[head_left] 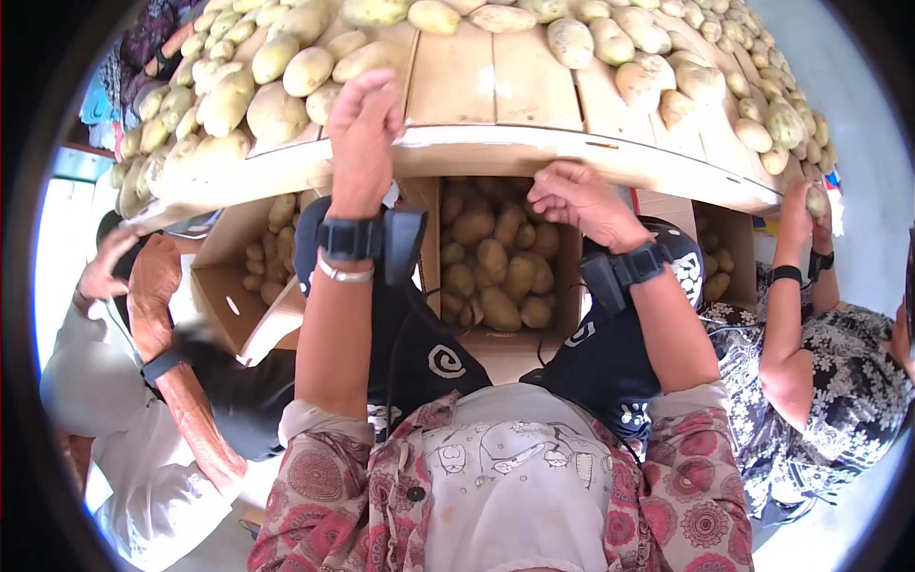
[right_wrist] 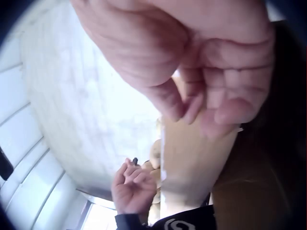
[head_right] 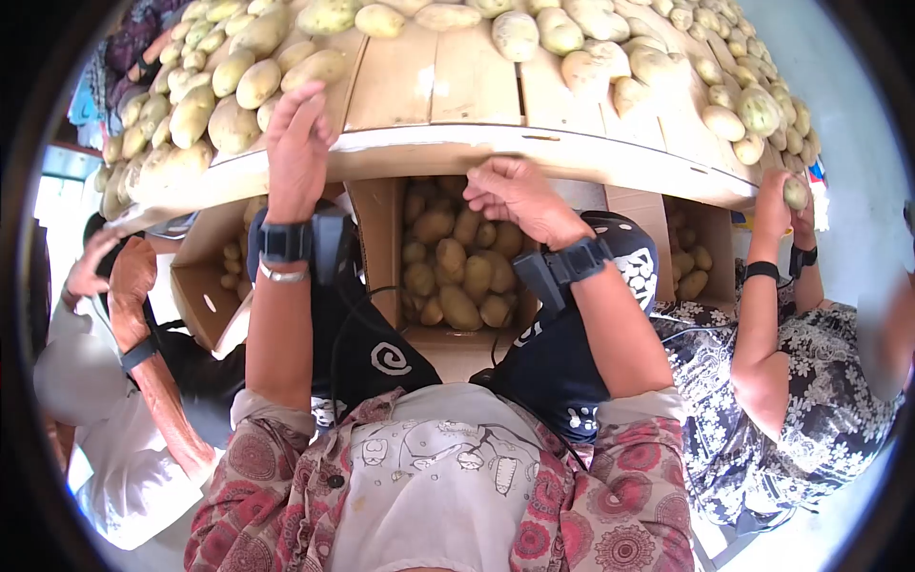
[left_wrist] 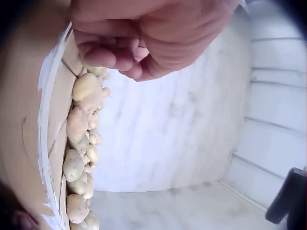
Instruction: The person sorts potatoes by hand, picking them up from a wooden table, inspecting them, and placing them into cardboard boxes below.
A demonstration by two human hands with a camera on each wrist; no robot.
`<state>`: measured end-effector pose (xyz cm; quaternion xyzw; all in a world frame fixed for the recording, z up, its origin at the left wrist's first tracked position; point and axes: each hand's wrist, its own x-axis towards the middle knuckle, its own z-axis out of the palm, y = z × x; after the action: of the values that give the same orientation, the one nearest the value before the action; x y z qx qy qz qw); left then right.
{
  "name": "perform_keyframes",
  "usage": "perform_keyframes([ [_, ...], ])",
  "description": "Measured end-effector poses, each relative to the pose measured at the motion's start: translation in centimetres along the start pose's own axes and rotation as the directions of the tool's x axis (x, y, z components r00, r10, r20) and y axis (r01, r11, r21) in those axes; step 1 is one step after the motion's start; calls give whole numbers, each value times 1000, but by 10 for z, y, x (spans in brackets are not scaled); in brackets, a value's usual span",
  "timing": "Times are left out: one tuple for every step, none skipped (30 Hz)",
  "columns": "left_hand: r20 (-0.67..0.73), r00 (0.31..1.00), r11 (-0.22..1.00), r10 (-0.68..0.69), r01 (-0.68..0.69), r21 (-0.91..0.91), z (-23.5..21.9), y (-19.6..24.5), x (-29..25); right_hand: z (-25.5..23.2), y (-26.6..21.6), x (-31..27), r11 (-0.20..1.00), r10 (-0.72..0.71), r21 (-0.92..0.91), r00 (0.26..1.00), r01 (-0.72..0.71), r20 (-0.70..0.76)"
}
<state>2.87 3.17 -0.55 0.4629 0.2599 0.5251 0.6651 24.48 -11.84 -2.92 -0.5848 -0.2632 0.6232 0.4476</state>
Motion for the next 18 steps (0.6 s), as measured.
perform_keyframes([
  [-44,999,999,-16,17,34,-1,7,-7,-4,7,6,993,-10,-118,1000,9,-6],
  [-89,995,997,-33,39,67,-1,14,-15,-6,11,10,972,-17,-233,1000,14,-14],
  [-34,999,997,-38,40,73,-1,28,-25,-10,16,15,975,-30,-221,999,26,-16],
  [-7,994,993,-106,106,54,0,41,-35,-12,19,22,908,29,-419,997,4,74],
  [34,982,981,-183,181,69,1,55,-46,-11,22,28,800,103,-599,983,8,151],
  [74,963,963,-260,254,92,3,67,-58,-4,26,32,544,31,-825,979,155,204],
  [80,964,923,-255,218,318,6,74,-71,-8,60,49,271,-243,-887,918,373,312],
  [93,967,836,-238,155,527,6,77,-80,-3,74,54,346,-187,-885,947,313,262],
  [151,975,755,-164,25,655,-5,70,-86,0,96,69,252,-162,-925,955,285,250],
  [212,973,641,-95,-103,761,-22,61,-89,0,112,75,123,-186,-888,890,442,417],
  [186,977,654,-101,-75,753,-26,59,-92,-1,126,82,138,-232,-844,845,518,481],
  [157,981,674,-114,-40,737,-28,57,-92,0,135,82,304,-145,-904,953,299,267],
  [115,981,745,-156,40,666,-30,55,-89,-7,164,98,293,-120,-918,963,266,241],
  [124,983,743,-136,18,669,-33,51,-85,-14,183,103,276,-70,-936,976,219,208],
  [78,995,726,-68,-4,688,-36,44,-79,-19,195,103,245,-17,-947,978,207,209],
  [33,999,707,-1,-23,707,-41,38,-73,-22,206,102,224,30,-954,977,201,213],
  [39,995,683,90,-90,725,-43,31,-67,-24,214,100,205,69,-958,974,200,218],
  [43,994,739,98,-102,666,-37,30,-62,-23,218,97,184,96,-962,970,202,222],
])
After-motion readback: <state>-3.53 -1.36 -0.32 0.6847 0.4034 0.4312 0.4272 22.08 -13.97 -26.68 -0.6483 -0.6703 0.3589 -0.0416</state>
